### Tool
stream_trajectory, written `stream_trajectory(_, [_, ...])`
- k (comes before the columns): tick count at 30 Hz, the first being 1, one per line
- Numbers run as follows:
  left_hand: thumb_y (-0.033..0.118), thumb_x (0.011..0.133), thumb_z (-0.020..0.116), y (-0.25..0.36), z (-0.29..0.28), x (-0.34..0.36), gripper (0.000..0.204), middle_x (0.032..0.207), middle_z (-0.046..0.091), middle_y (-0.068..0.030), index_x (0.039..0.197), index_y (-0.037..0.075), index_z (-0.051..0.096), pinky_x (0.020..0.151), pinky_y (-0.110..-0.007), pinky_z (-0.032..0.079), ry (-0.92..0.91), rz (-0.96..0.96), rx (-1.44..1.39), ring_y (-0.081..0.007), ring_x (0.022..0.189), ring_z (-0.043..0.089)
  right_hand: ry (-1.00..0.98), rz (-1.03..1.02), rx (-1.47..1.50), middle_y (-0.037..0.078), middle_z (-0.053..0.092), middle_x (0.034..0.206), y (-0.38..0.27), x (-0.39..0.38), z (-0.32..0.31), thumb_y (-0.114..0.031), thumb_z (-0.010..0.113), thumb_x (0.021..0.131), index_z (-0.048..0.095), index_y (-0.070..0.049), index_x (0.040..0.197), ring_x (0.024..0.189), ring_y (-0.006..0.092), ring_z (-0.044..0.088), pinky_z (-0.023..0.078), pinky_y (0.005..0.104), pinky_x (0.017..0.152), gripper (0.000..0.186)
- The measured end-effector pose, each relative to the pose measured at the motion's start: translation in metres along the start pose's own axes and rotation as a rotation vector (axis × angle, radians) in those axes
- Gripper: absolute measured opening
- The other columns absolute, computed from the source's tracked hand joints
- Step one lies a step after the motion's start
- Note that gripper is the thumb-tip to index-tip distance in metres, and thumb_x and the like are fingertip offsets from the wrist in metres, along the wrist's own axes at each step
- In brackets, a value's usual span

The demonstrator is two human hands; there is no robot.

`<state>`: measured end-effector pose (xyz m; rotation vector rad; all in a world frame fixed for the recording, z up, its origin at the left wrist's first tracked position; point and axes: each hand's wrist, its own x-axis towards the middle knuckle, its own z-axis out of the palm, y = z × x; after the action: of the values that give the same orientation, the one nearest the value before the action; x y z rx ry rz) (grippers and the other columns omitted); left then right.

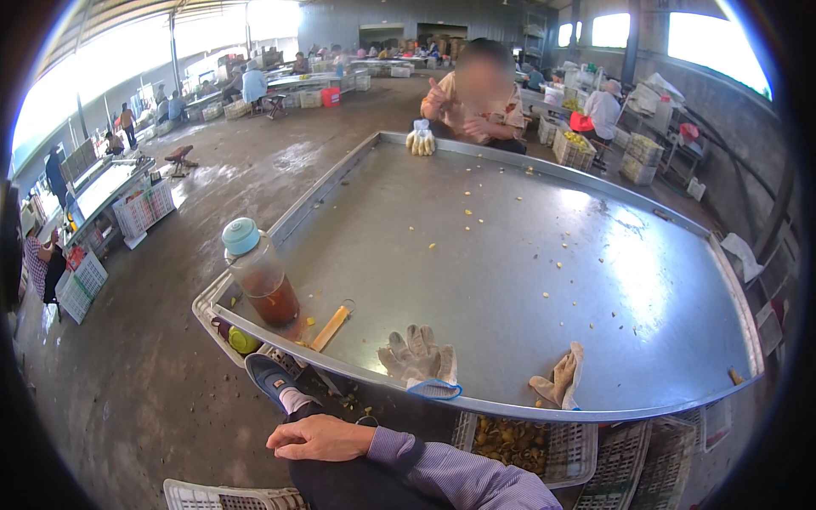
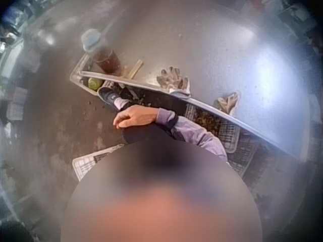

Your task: Sorting small agricultural items on a large metal table in a processing facility.

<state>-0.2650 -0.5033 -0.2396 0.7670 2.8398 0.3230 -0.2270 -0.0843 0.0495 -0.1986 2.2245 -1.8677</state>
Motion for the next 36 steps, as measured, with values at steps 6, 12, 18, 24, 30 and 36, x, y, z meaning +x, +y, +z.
stream_trajectory(6, [0.016,0.079,0.051,-0.01,0.01,-0.002,0.017,0.076,0.06,-0.0129,0.082,0.005,0.064,0.067,-0.042,0.047,0.003,0.104,0.077,-0.0302,0.076,0.057,-0.005,0.011,0.003,0.007,0.061,0.114,0.003,0.001,0.0,-0.029,0.049,0.094,0.051,-0.006,0.124,0.108,0.0173,0.055,0.04,0.0294,0.095,0.038])
stream_trajectory(12, [0.015,0.079,0.051,-0.008,0.008,-0.001,0.018,0.077,0.061,-0.0131,0.085,0.005,0.065,0.067,-0.041,0.048,-0.012,0.083,0.099,-0.0304,0.077,0.058,-0.005,0.005,-0.002,0.006,0.061,0.115,0.005,0.002,0.001,-0.03,0.048,0.094,0.05,-0.006,0.125,0.108,0.0173,0.055,0.04,0.0298,0.095,0.039])
stream_trajectory(18, [0.015,0.08,0.05,-0.018,0.018,-0.002,0.018,0.077,0.061,-0.0128,0.086,0.007,0.065,0.067,-0.041,0.048,0.006,0.102,0.073,-0.0305,0.077,0.058,-0.009,0.007,0.004,0.007,0.06,0.115,0.004,0.002,0.001,-0.03,0.048,0.094,0.05,-0.006,0.125,0.109,0.0175,0.055,0.04,0.0298,0.095,0.039])
stream_trajectory(24, [0.014,0.079,0.051,-0.032,0.033,-0.004,0.015,0.075,0.06,-0.0113,0.083,0.008,0.064,0.065,-0.04,0.047,0.048,0.119,0.078,-0.0294,0.075,0.058,-0.012,0.011,0.006,0.007,0.06,0.116,0.003,0.003,0.001,-0.03,0.049,0.094,0.05,-0.006,0.125,0.109,0.0172,0.054,0.04,0.0296,0.096,0.04])
stream_trajectory(30, [0.014,0.078,0.052,-0.036,0.04,-0.004,0.014,0.073,0.059,-0.0113,0.079,0.008,0.065,0.064,-0.04,0.047,-0.004,0.096,0.139,-0.0288,0.074,0.057,-0.017,0.015,0.026,0.007,0.06,0.117,0.003,0.002,0.001,-0.03,0.048,0.094,0.05,-0.006,0.125,0.11,0.0171,0.054,0.04,0.0293,0.096,0.039])
stream_trajectory(36, [0.012,0.078,0.051,-0.029,0.032,-0.002,0.014,0.074,0.059,-0.0124,0.078,0.007,0.064,0.066,-0.04,0.047,0.023,0.122,0.135,-0.0296,0.074,0.057,-0.008,0.01,0.034,0.007,0.06,0.116,0.004,0.0,0.0,-0.029,0.049,0.094,0.05,-0.006,0.125,0.109,0.0166,0.054,0.04,0.0291,0.096,0.039])
